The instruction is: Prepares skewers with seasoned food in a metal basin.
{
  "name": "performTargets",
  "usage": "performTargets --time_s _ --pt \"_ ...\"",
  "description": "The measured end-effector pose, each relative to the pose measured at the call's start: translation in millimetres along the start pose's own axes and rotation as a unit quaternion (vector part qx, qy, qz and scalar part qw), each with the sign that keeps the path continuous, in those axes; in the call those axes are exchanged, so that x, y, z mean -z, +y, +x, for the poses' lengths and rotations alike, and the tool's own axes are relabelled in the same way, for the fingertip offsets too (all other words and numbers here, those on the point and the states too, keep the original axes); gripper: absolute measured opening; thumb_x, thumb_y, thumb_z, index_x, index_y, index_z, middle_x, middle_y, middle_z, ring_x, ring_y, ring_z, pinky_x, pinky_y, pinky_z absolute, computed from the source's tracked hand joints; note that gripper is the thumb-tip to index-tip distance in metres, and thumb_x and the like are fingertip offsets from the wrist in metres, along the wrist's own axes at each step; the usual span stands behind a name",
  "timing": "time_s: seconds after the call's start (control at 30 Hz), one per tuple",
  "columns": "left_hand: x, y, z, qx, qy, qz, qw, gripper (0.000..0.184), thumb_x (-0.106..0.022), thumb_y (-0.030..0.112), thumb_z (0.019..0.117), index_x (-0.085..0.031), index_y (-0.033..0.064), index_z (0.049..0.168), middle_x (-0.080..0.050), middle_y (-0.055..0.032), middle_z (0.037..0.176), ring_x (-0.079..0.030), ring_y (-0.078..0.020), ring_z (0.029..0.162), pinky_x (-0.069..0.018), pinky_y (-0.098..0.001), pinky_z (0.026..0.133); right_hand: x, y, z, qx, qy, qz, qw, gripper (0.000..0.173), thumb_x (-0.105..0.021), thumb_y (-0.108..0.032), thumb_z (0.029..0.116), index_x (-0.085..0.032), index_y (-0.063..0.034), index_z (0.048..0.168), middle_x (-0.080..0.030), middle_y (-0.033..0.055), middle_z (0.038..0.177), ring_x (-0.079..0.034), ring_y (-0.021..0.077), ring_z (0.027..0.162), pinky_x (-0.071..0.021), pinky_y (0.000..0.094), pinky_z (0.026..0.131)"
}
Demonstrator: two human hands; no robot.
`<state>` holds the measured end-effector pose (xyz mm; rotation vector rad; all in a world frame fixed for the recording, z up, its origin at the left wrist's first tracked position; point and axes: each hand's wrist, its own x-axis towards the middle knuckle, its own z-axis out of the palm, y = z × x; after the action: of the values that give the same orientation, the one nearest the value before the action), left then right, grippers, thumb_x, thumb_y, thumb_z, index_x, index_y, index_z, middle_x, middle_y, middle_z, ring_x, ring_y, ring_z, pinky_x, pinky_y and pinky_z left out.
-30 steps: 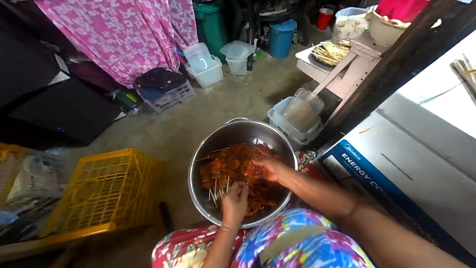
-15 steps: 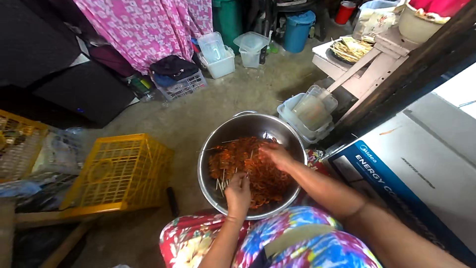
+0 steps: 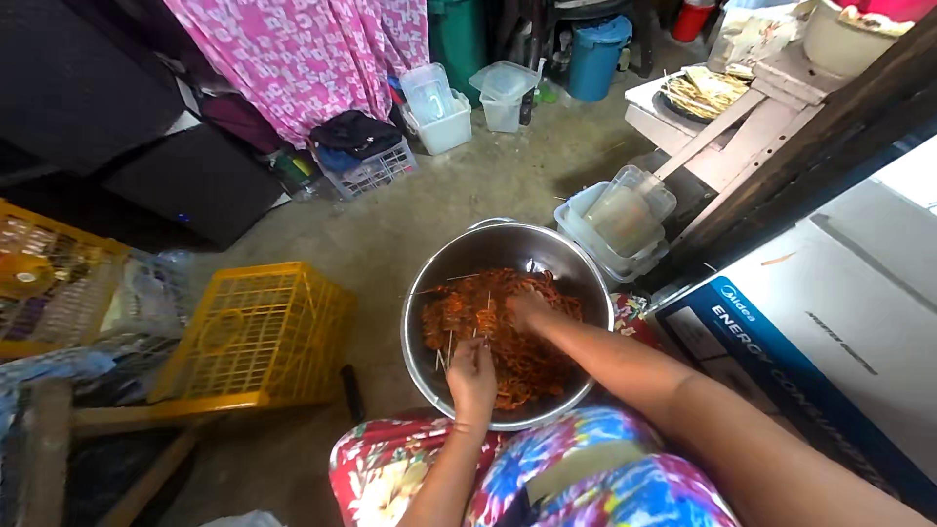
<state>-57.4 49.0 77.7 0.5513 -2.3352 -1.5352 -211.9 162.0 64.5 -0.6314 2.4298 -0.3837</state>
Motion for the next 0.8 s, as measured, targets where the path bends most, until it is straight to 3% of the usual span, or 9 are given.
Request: performTargets --time_s 0.17,0.33,0.47,0.57,0.67,0.8 --pt "1 -1 0 0.005 -0.003 -0.006 1.0 0.018 -0.055 0.007 0.1009 -0.066 -0.0049 0.108 -0.063 -0.0033 0.074 -0.056 -0.0054 0.059 -0.0498 -0.0246 0.059 17 16 -19 0.034 0.076 0.163 0.983 0.03 -0.066 -0.013 0.0959 -0.067 0.0064 0.118 -0.065 0.0261 0.124 -0.06 0.0379 0.122 -0.0444 0.0541 0.108" --pt "0 -3 0 -0.008 0.0 -0.015 1.0 0.018 -0.054 0.007 0.1004 -0.066 -0.0038 0.108 -0.063 -0.0026 0.074 -0.056 -0.0046 0.058 -0.0502 -0.0238 0.059 50 24 -51 0.074 0.167 0.425 0.887 0.013 -0.065 -0.004 0.0969 -0.064 0.0073 0.104 -0.068 0.0146 0.099 -0.068 0.0171 0.092 -0.0575 0.0349 0.09" --pt "0 -4 -1 -0.017 0.002 -0.016 1.0 0.019 -0.054 0.008 0.1006 -0.066 -0.0041 0.107 -0.062 -0.0021 0.074 -0.055 -0.0037 0.058 -0.0493 -0.0225 0.058 83 18 -78 0.158 0.216 0.523 0.81 0.002 -0.058 0.001 0.0993 -0.059 0.0013 0.099 -0.07 0.0085 0.089 -0.071 0.0168 0.081 -0.062 0.036 0.079" --pt "0 -3 -1 -0.016 0.006 -0.013 1.0 0.019 -0.053 0.008 0.1002 -0.066 -0.0047 0.107 -0.062 -0.0029 0.072 -0.055 -0.0047 0.058 -0.0499 -0.024 0.059 113 6 -104 0.255 0.251 0.533 0.767 0.009 -0.055 0.002 0.0986 -0.058 -0.006 0.096 -0.07 0.0046 0.084 -0.072 0.0163 0.076 -0.0633 0.0358 0.074" --pt "1 -1 -2 -0.01 0.007 -0.007 1.0 0.02 -0.053 0.007 0.0994 -0.066 -0.0051 0.11 -0.063 -0.0035 0.074 -0.056 -0.0044 0.059 -0.05 -0.0242 0.059 146 -6 -121 0.343 0.302 0.531 0.713 0.014 -0.056 0.007 0.0945 -0.06 -0.0068 0.094 -0.073 0.0033 0.082 -0.074 0.0183 0.074 -0.0655 0.039 0.074" --pt "-1 0 -1 -0.008 0.01 -0.025 1.0 0.018 -0.054 0.008 0.1 -0.065 -0.0045 0.108 -0.062 0.0001 0.071 -0.055 -0.0005 0.057 -0.0492 -0.0205 0.058 169 -17 -143 0.408 0.305 0.569 0.645 0.017 -0.055 0.008 0.0958 -0.059 -0.0085 0.095 -0.073 0.0046 0.079 -0.073 0.0185 0.068 -0.0654 0.0364 0.066"
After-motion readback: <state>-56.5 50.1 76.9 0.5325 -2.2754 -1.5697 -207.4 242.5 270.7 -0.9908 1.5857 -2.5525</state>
